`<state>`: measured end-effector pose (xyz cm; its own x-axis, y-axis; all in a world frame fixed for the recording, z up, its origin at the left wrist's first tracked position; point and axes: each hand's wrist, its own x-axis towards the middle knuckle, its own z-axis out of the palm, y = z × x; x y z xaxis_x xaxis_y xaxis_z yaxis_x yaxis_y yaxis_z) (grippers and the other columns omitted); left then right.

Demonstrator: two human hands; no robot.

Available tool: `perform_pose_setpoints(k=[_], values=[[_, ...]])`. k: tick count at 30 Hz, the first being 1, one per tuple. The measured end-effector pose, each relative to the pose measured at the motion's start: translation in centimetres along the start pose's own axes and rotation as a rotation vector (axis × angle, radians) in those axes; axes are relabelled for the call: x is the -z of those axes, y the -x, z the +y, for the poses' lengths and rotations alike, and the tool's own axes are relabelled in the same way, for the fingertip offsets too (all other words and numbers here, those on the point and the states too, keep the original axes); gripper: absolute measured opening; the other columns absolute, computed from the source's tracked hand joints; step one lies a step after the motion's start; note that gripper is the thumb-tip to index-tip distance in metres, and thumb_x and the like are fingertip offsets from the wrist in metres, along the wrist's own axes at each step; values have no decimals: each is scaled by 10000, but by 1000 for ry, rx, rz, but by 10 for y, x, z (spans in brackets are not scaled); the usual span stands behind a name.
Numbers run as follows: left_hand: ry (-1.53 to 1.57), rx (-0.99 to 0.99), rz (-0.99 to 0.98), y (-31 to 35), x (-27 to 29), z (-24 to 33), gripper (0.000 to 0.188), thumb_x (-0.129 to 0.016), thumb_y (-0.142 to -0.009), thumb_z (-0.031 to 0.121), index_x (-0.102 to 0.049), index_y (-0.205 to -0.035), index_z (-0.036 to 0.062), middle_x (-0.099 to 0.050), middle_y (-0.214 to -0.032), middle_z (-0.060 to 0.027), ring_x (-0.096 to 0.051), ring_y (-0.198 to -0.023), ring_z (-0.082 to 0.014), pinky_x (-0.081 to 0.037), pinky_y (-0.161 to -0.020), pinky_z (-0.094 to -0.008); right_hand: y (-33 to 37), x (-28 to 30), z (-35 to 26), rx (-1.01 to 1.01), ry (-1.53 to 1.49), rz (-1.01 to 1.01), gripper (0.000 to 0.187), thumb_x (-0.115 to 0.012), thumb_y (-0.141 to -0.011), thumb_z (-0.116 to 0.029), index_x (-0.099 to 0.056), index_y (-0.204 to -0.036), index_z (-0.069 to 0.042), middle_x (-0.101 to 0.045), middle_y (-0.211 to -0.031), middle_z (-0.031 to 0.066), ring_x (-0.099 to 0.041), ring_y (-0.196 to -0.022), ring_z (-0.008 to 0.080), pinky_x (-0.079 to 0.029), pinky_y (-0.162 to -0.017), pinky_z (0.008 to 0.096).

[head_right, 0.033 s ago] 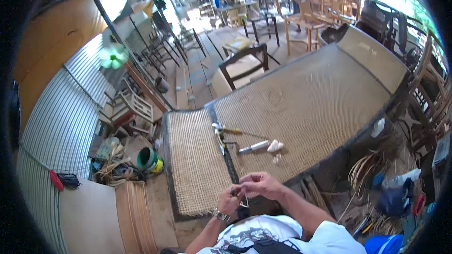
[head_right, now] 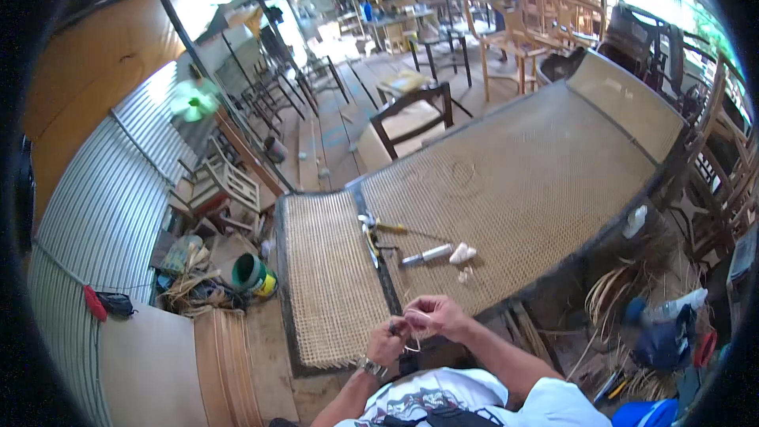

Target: Replacing or repairing the wicker/cane webbing on a furniture piece using specialized tools and cane strands.

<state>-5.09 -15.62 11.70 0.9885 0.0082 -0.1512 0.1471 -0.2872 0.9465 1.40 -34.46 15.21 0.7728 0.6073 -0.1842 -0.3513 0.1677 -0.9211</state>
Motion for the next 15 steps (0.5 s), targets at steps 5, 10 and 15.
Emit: perform_pose_setpoints(k=[5, 10, 15], values=[[191, -38, 60, 13, -13, 41, 277, -692, -974, 194, -687, -1202, 38, -713, -890, -15, -580, -738, -50, -491, -655, -226, -11, 9, 29, 299, 187, 199, 143, -684, -973, -109, -654, -1061, -1, -667, -892, 12, -610, -800, 68, -512, -680, 237], [149, -156, 237, -3, -16, 29, 271, -701, -969, 200, -702, -1178, 28, -734, -884, -25, -625, -719, -60, -511, -627, -236, 12, 1, 9, 120, 502, 197, 130, -672, -955, -95, -673, -1022, 16, -684, -870, 21, -604, -775, 70, -510, -683, 241], [59, -171, 254, -11, -14, 8, 158, -714, -943, 170, -751, -1025, 39, -736, -815, -37, -652, -717, -77, -526, -632, -253, 13, -1, 31, 127, 433, 213, 146, -697, -931, -117, -707, -994, 14, -708, -858, 18, -600, -756, 68, -503, -673, 247]])
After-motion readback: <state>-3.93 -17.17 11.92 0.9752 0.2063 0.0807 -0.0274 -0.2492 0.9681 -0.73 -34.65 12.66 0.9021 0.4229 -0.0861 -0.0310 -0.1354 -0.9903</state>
